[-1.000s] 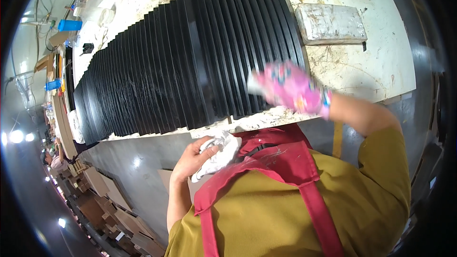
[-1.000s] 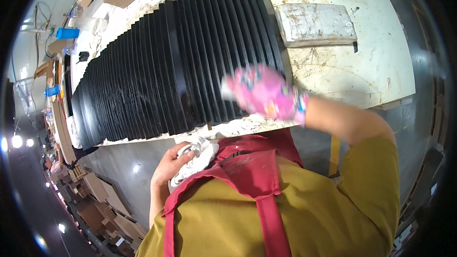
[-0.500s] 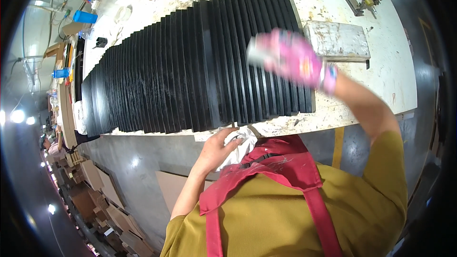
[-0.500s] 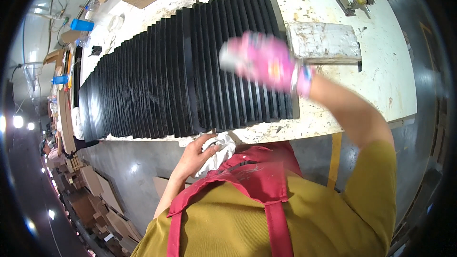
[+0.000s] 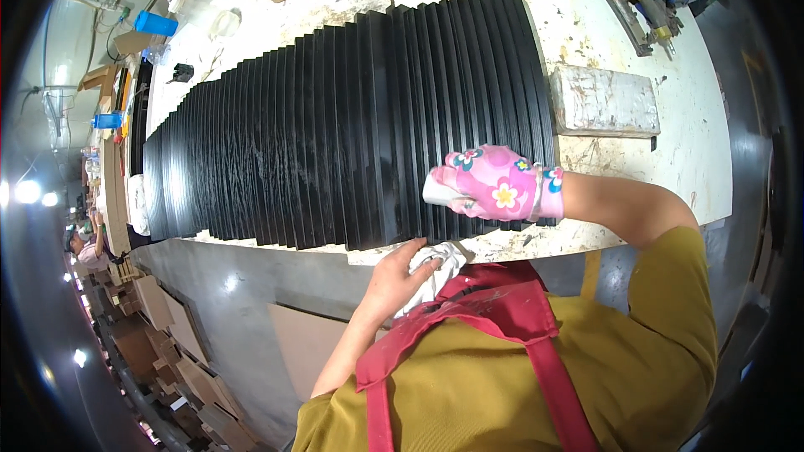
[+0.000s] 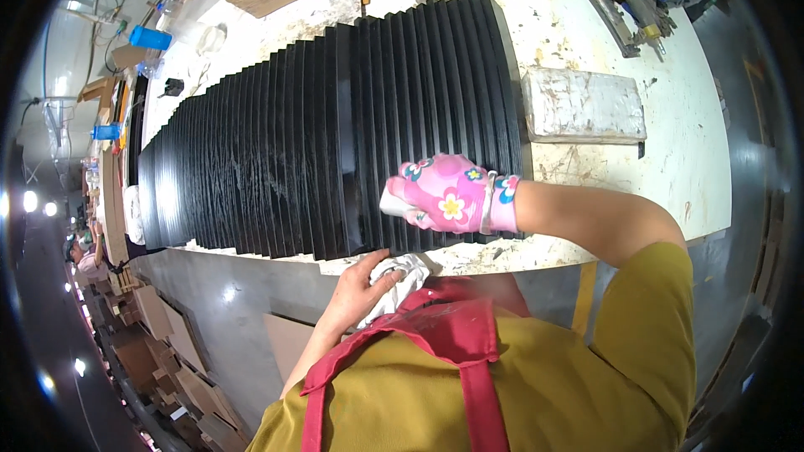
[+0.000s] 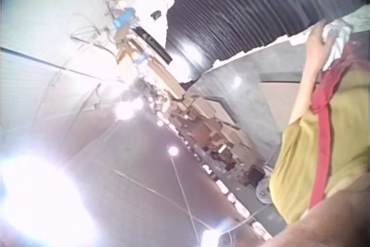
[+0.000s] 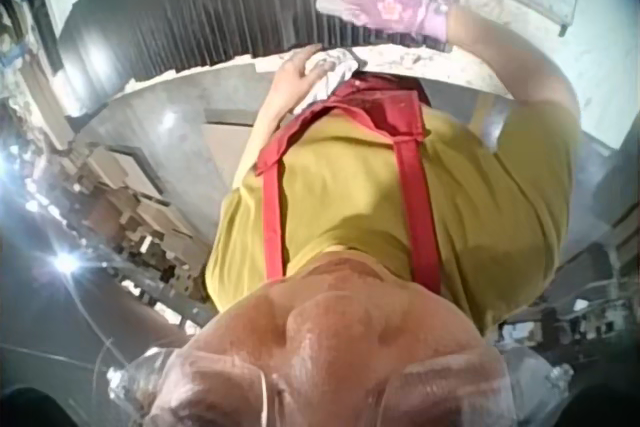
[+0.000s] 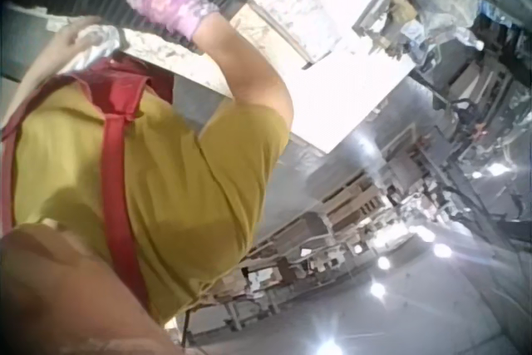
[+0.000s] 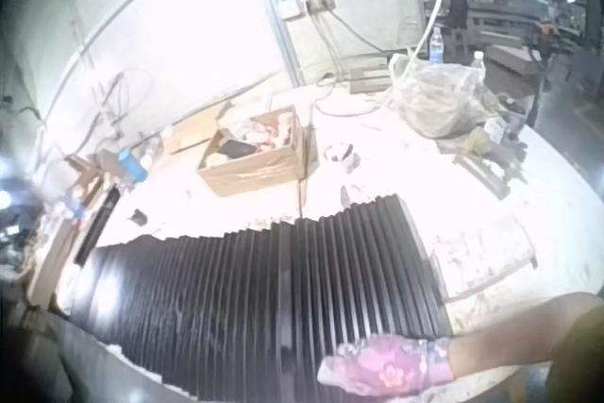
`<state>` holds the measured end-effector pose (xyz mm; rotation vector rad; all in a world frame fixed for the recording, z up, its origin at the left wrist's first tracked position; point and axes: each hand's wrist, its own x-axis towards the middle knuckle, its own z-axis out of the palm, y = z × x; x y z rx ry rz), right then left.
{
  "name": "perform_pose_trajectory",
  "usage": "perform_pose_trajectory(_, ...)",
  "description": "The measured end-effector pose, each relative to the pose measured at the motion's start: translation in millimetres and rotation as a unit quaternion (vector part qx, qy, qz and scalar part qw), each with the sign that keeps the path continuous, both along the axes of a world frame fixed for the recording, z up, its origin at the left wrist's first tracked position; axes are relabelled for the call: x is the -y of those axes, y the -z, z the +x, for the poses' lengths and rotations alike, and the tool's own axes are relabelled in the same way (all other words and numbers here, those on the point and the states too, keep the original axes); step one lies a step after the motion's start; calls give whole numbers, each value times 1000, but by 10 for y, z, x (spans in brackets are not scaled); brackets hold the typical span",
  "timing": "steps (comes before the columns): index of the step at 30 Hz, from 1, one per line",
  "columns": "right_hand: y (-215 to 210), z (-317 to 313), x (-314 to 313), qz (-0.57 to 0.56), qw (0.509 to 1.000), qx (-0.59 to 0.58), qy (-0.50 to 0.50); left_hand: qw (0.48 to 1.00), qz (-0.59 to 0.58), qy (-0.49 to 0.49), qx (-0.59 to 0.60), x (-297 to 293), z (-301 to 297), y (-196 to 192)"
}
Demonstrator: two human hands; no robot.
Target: The person applies a liquid from a container to a sponge and wipes it across a long, black, corrugated shutter panel, then continues cleaning the surface with a cloth.
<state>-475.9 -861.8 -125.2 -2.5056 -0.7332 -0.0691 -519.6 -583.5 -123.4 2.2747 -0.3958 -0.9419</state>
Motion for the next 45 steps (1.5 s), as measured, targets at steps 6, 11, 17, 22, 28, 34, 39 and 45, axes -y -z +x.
perform_pose_trajectory(6,104,1006,496,79,952,223,196,999,-33,24,21,42,-23,59)
perform_pose_trajectory(11,-61,296,-102,-131,988,-48,61,1000,-2,-16,5,20,-16,50)
perform_pose_trajectory(17,-146,1024,463,112,962,-102,226,999,-7,-48,6,79,-70,47)
perform_pose_trajectory(22,277,1649,491,82,937,-29,337,998,1,-50,37,132,-86,43)
perform_pose_trajectory(28,196,1542,320,-6,941,-13,339,998,3,-25,64,123,-50,37)
perform_pose_trajectory(34,268,1531,382,-4,936,-4,351,996,-15,-22,87,120,-52,46)
perform_pose_trajectory(39,288,1201,73,-42,942,52,330,995,-5,3,95,105,-9,95)
perform_pose_trajectory(45,174,368,-450,-90,943,38,319,994,-35,38,92,20,53,127)
